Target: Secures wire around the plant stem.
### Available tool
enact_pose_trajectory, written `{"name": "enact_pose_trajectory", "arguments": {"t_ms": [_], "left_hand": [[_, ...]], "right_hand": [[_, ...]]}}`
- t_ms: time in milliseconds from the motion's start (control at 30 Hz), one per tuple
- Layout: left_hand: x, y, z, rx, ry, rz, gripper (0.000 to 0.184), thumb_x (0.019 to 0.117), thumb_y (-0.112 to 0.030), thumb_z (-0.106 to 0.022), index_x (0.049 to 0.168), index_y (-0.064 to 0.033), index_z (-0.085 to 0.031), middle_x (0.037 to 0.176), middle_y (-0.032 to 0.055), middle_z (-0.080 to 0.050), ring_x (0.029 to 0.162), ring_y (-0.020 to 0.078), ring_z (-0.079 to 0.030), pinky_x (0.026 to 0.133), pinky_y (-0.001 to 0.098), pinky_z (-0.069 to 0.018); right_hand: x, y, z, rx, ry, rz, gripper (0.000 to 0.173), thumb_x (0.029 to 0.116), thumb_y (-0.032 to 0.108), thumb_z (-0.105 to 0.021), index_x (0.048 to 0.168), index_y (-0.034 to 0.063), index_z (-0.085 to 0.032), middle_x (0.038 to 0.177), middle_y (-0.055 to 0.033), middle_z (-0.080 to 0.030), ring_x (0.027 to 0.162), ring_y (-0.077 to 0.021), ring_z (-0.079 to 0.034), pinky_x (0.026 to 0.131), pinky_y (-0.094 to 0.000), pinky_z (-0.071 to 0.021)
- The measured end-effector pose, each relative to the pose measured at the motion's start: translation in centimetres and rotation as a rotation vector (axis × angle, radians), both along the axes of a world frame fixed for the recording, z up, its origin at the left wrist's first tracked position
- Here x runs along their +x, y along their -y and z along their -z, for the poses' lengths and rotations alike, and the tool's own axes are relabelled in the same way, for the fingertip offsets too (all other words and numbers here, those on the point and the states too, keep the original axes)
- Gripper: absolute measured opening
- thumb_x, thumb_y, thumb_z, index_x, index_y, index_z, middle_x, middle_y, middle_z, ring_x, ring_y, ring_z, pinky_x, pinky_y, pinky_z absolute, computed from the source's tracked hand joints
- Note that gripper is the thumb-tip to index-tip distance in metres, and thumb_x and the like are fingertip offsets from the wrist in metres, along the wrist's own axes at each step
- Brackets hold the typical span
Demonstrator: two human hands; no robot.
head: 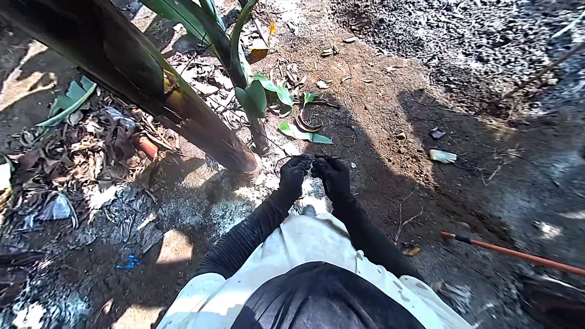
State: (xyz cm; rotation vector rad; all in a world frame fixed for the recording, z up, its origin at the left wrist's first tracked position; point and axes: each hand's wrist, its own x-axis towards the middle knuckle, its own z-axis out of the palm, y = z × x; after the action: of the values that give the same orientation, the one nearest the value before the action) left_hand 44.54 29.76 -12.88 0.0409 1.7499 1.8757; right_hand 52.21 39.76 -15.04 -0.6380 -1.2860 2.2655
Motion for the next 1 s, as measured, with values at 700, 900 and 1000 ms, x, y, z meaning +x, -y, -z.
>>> {"name": "enact_pose_trajectory", "arguments": {"t_ms": [700, 900, 1000], "left_hand": [[-6.6, 6.4, -0.8, -0.406, -0.494, 0.34, 0.024, 0.1016, -0.022, -0.062, 0.103, -0.0016, -0.075, 0.089, 0.0091, -0.074, 0.082, 0.0169, -0.071, 0.083, 0.0416, -0.0586], [-7.0, 8.8, -5.1, -0.979, -1.119, 0.263, 0.028, 0.0989, -0.023, -0.058, 0.085, -0.003, -0.072, 0.088, 0.016, -0.071, 0.092, 0.0348, -0.071, 0.08, 0.0547, -0.0564], [-7.3, 10.3, -4.8, -0.984, -1.443, 0.034, 0.021, 0.0953, -0.018, -0.061, 0.105, -0.0102, -0.077, 0.1, 0.0142, -0.074, 0.1, 0.0351, -0.07, 0.084, 0.05, -0.0557]], "right_hand": [[-4.9, -0.2, -2.3, 1.156, -0.21, -0.411, 0.019, 0.0993, 0.007, -0.062, 0.113, 0.0063, -0.075, 0.125, -0.0137, -0.07, 0.109, -0.0256, -0.071, 0.089, -0.0482, -0.0608], [-11.6, 1.7, -5.6, 1.033, 0.055, -0.687, 0.028, 0.1083, 0.025, -0.049, 0.121, 0.0059, -0.065, 0.091, -0.0112, -0.071, 0.068, -0.0226, -0.068, 0.068, -0.0482, -0.0591], [-14.1, 1.8, -6.6, 0.767, 0.081, -0.75, 0.027, 0.1092, 0.02, -0.047, 0.121, -0.001, -0.06, 0.087, -0.0103, -0.067, 0.055, -0.0156, -0.061, 0.052, -0.0348, -0.0562]]}}
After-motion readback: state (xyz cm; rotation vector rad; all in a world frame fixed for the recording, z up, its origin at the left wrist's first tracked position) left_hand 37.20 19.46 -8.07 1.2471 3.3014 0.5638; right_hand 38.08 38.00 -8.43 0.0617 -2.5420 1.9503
